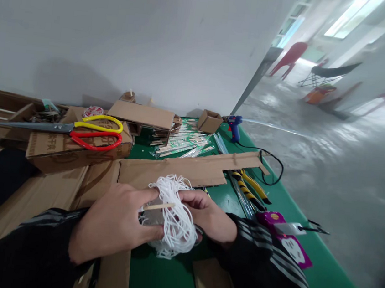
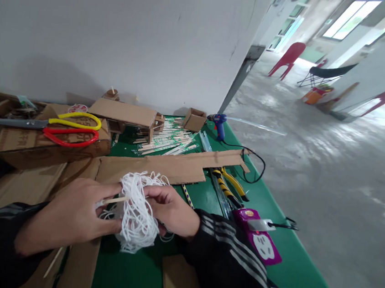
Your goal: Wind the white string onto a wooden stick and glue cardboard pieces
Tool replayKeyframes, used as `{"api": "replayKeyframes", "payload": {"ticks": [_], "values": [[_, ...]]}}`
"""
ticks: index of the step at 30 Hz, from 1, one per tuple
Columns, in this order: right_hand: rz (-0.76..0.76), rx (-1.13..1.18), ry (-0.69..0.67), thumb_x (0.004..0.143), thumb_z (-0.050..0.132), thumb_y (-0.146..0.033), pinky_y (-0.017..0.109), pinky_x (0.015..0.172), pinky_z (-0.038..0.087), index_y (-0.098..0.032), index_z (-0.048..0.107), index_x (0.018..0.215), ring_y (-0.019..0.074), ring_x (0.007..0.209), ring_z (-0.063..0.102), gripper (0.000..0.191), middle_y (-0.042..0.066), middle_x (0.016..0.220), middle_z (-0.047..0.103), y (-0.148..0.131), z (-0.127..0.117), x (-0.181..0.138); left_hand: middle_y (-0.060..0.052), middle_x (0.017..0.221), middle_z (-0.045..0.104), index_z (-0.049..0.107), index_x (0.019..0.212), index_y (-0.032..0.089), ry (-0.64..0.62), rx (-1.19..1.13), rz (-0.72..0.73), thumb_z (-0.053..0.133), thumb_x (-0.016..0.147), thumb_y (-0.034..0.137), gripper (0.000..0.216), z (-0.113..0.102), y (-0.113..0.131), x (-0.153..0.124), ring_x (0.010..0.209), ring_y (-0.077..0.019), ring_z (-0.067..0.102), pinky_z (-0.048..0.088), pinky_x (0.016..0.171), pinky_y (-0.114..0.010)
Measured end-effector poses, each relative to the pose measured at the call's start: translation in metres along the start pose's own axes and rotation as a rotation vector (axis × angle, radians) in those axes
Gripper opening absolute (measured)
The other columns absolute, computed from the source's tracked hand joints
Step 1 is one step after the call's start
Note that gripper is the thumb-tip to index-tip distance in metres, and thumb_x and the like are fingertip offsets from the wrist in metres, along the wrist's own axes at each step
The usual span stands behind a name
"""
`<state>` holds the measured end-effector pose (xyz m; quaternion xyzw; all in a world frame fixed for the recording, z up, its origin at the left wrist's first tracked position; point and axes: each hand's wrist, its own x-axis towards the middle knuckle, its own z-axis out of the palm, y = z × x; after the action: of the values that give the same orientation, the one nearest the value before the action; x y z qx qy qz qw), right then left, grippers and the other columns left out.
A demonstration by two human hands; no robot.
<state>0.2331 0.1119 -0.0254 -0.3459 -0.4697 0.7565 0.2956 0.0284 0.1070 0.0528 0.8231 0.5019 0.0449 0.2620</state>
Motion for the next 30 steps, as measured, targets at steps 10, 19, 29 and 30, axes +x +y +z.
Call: {"api": "replayKeyframes", "payload": {"ticks": [10, 19, 29, 30], "values": [[0.09, -0.135, -0.12, 0.081, 0.058, -0.061, 0.01, 0.024, 0.025, -0.009, 0.068, 0.078, 0.0005, 0.028, 0.035, 0.054, -0.003, 0.049, 0.056, -0.004, 0.002, 0.0, 0.006, 0.058, 0.05, 0.052, 0.066, 0.02, 0.113, -0.051, 0.186, 0.044, 0.092, 0.026, 0.027, 0.011, -0.021, 0.003, 0.053, -0.0092, 0.043, 0.024, 0.054, -0.025], [0.09, -0.151, -0.165, 0.075, 0.068, -0.057, 0.009, 0.028, 0.028, -0.009, 0.066, 0.086, 0.0002, 0.034, 0.04, 0.049, -0.002, 0.058, 0.058, 0.0, 0.004, 0.003, 0.005, 0.054, 0.053, 0.053, 0.058, 0.018, 0.225, -0.03, 0.209, 0.057, 0.087, 0.029, 0.031, 0.022, -0.02, 0.004, 0.051, -0.0082, 0.045, 0.022, 0.053, -0.024], [0.092, -0.117, -0.201, 0.075, 0.064, -0.063, 0.009, 0.028, 0.033, -0.01, 0.062, 0.079, -0.0006, 0.03, 0.034, 0.053, -0.003, 0.056, 0.057, 0.007, 0.007, -0.001, 0.003, 0.053, 0.057, 0.059, 0.056, 0.017, 0.283, -0.078, 0.233, 0.057, 0.083, 0.028, 0.03, 0.034, -0.023, 0.008, 0.05, -0.0093, 0.046, 0.026, 0.052, -0.023], [0.096, -0.095, -0.21, 0.074, 0.065, -0.063, 0.009, 0.028, 0.033, -0.01, 0.062, 0.08, -0.0006, 0.031, 0.035, 0.054, -0.002, 0.057, 0.057, 0.007, 0.006, -0.002, 0.003, 0.053, 0.057, 0.061, 0.057, 0.017, 0.243, -0.096, 0.229, 0.057, 0.083, 0.03, 0.03, 0.034, -0.023, 0.009, 0.05, -0.0091, 0.046, 0.026, 0.052, -0.023]]}}
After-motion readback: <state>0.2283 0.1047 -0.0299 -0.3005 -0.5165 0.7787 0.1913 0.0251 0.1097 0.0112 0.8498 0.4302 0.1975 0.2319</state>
